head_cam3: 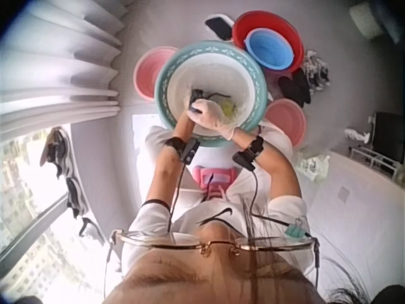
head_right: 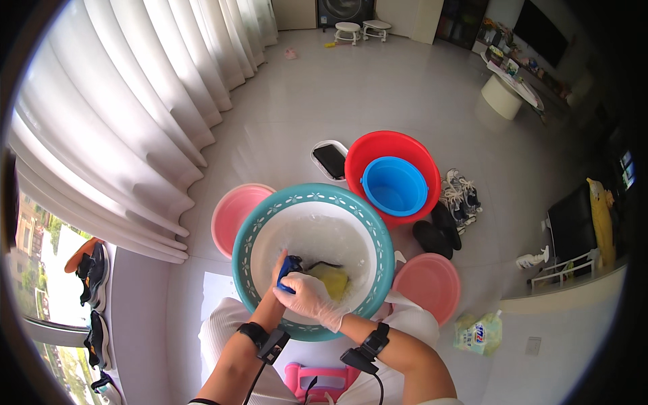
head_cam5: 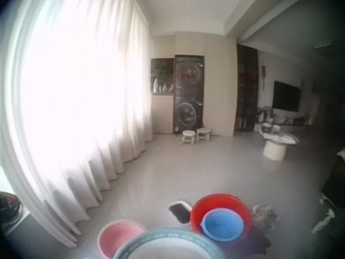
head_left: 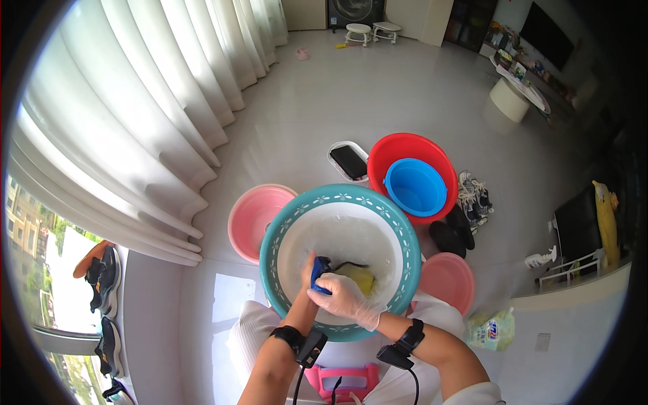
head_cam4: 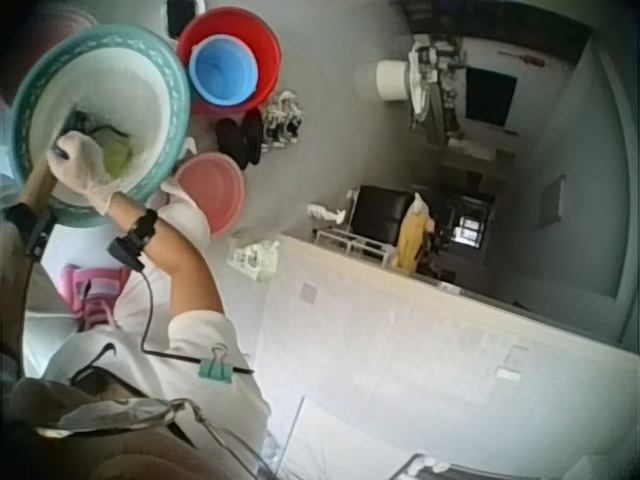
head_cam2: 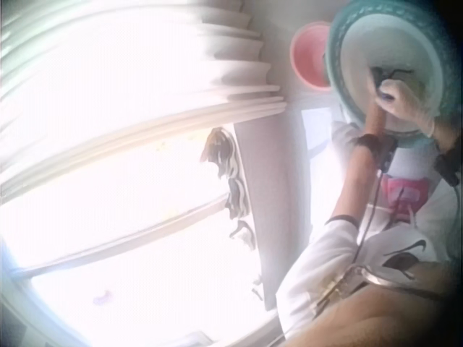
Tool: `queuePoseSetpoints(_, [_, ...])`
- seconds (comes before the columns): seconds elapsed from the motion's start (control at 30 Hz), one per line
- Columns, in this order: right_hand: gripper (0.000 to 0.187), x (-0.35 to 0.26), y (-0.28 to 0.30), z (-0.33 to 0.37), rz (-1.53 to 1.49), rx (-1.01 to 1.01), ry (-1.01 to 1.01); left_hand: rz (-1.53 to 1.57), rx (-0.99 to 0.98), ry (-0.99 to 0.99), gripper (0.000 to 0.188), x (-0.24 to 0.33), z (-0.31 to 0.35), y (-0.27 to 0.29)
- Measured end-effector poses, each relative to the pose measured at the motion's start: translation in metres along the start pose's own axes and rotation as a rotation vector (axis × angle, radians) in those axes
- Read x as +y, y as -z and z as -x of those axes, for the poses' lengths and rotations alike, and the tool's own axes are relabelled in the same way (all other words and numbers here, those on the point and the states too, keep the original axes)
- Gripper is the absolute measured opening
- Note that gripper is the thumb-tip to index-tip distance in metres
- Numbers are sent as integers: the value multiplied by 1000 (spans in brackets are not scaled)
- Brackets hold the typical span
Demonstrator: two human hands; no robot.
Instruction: Hand washing various items of clothing in a basin with water and detergent.
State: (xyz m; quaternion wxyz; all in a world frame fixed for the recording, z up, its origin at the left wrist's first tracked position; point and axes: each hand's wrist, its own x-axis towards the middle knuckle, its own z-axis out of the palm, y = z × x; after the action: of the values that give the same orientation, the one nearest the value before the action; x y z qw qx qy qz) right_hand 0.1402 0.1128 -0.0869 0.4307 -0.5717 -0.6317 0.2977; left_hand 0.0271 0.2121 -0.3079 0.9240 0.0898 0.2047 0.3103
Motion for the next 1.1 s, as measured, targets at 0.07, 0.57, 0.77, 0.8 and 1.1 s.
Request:
queuePoseSetpoints(0.07, [22, 4, 7, 3, 116, 52, 58, 83, -3, 58, 39, -22, -6, -24])
queuePoseSetpoints(0.57, [22, 109, 37, -31, 644, 54, -252, -229, 560, -36, 29, -15, 8, -131])
queuePoseSetpoints(0.77, [45, 116, 28, -14, 644, 47, -559, -409, 641, -99, 32, -31, 7, -116])
queuePoseSetpoints(0.8, [45, 127, 25, -12, 654, 54, -569, -349, 636, -33, 35, -37, 5, -121])
queuePoseSetpoints(1.1, [21, 20, -9, -6, -43, 222, -227, -150, 520, -133, 45, -9, -1, -59])
